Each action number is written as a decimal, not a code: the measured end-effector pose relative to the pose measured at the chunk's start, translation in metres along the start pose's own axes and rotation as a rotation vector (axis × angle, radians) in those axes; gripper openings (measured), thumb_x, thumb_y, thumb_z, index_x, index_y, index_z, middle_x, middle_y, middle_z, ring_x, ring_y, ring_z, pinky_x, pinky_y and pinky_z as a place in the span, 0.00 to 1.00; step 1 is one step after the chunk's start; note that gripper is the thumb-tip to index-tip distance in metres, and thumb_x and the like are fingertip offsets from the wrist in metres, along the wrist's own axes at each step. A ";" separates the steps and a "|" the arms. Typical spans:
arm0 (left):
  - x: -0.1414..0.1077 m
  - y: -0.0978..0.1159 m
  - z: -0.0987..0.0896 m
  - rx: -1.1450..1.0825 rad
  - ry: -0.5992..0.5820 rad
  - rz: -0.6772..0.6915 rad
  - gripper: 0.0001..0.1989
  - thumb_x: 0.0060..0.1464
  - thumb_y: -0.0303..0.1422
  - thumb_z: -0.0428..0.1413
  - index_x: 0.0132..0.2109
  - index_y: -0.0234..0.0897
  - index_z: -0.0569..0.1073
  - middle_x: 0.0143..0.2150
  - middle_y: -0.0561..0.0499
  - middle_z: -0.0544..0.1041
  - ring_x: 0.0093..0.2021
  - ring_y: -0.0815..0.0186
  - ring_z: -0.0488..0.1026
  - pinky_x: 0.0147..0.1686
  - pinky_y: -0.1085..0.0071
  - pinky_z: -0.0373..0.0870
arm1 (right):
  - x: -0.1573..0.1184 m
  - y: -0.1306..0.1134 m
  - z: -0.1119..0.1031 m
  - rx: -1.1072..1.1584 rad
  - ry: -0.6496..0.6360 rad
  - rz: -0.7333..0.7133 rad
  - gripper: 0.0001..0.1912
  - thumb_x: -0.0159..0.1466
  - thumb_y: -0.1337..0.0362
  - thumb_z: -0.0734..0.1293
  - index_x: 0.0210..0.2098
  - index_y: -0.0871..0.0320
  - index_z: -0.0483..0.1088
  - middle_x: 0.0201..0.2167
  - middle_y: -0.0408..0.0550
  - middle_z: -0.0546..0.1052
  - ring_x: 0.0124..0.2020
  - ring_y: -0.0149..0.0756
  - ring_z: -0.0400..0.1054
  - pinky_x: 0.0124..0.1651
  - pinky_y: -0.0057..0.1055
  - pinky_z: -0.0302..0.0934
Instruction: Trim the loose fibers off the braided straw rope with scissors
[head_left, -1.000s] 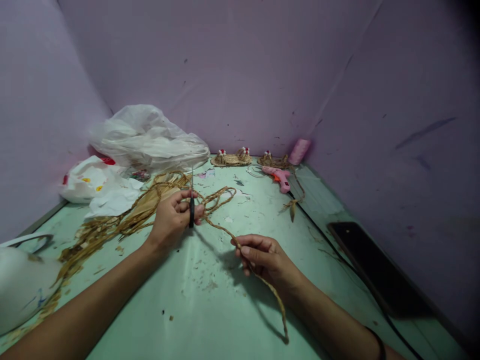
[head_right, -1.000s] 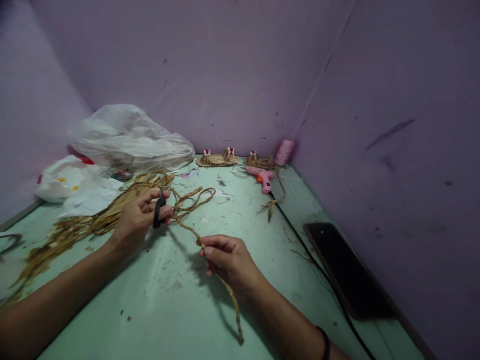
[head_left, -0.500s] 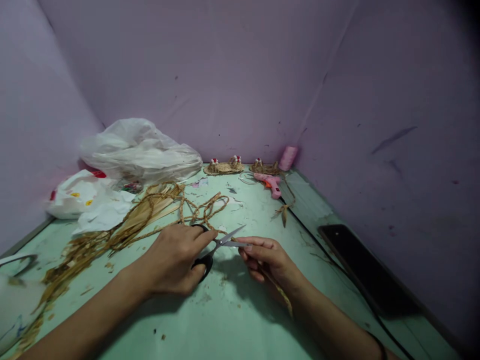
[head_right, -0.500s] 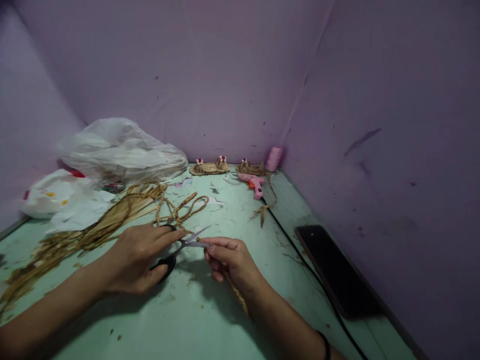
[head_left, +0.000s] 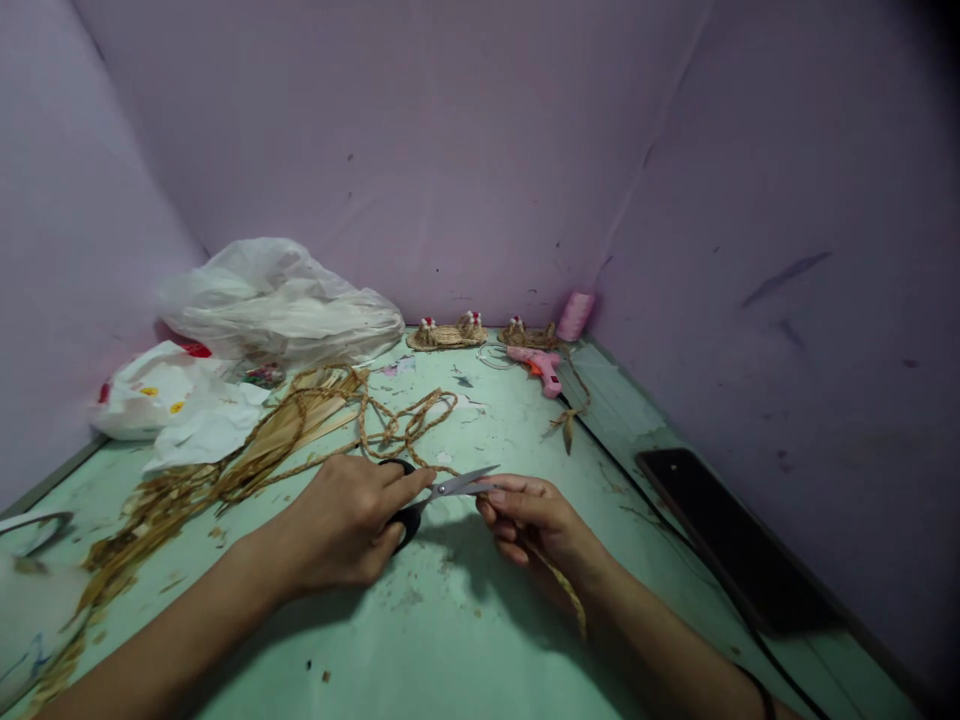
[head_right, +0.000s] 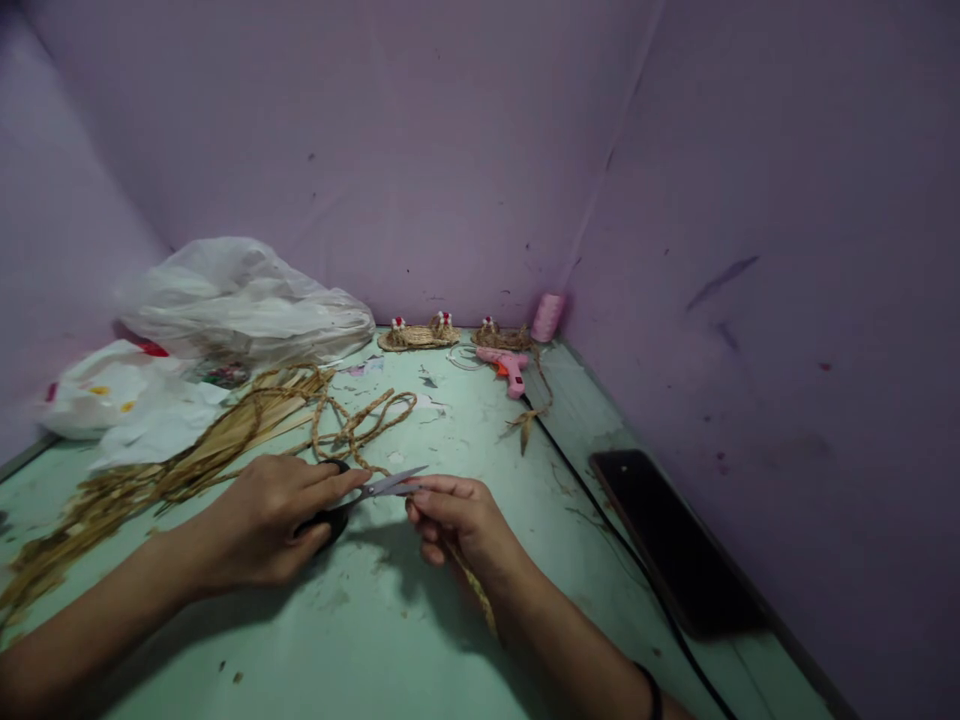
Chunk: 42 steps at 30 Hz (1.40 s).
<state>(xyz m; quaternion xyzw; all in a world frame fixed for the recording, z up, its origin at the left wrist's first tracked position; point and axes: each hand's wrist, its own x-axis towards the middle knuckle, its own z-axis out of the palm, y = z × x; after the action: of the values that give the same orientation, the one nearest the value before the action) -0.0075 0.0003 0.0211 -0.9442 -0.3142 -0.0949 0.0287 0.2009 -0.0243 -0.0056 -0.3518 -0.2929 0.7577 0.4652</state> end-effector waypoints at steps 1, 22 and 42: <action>0.000 0.000 0.000 -0.028 0.000 0.004 0.25 0.44 0.25 0.47 0.53 0.38 0.62 0.29 0.51 0.73 0.26 0.64 0.69 0.24 0.71 0.59 | 0.000 0.000 0.000 -0.003 -0.003 -0.002 0.09 0.45 0.67 0.70 0.27 0.65 0.74 0.18 0.42 0.65 0.15 0.20 0.50 0.12 0.18 0.43; 0.013 -0.016 0.009 -1.049 0.367 -0.893 0.24 0.33 0.30 0.61 0.42 0.32 0.67 0.27 0.52 0.73 0.26 0.67 0.70 0.26 0.74 0.65 | -0.010 0.020 0.004 -0.158 -0.162 0.213 0.11 0.44 0.64 0.73 0.27 0.62 0.73 0.17 0.42 0.72 0.15 0.22 0.59 0.19 0.21 0.52; 0.019 0.041 0.027 -1.587 0.196 -0.724 0.21 0.31 0.28 0.63 0.37 0.33 0.68 0.29 0.50 0.75 0.31 0.66 0.73 0.33 0.72 0.69 | -0.002 0.018 0.005 -0.017 0.011 -0.017 0.18 0.47 0.65 0.73 0.37 0.62 0.72 0.32 0.50 0.76 0.28 0.30 0.68 0.33 0.27 0.60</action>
<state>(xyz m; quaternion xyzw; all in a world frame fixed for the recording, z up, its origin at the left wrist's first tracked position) 0.0358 -0.0183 -0.0016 -0.5153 -0.4318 -0.3695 -0.6415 0.1883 -0.0336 -0.0158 -0.3576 -0.2997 0.7492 0.4701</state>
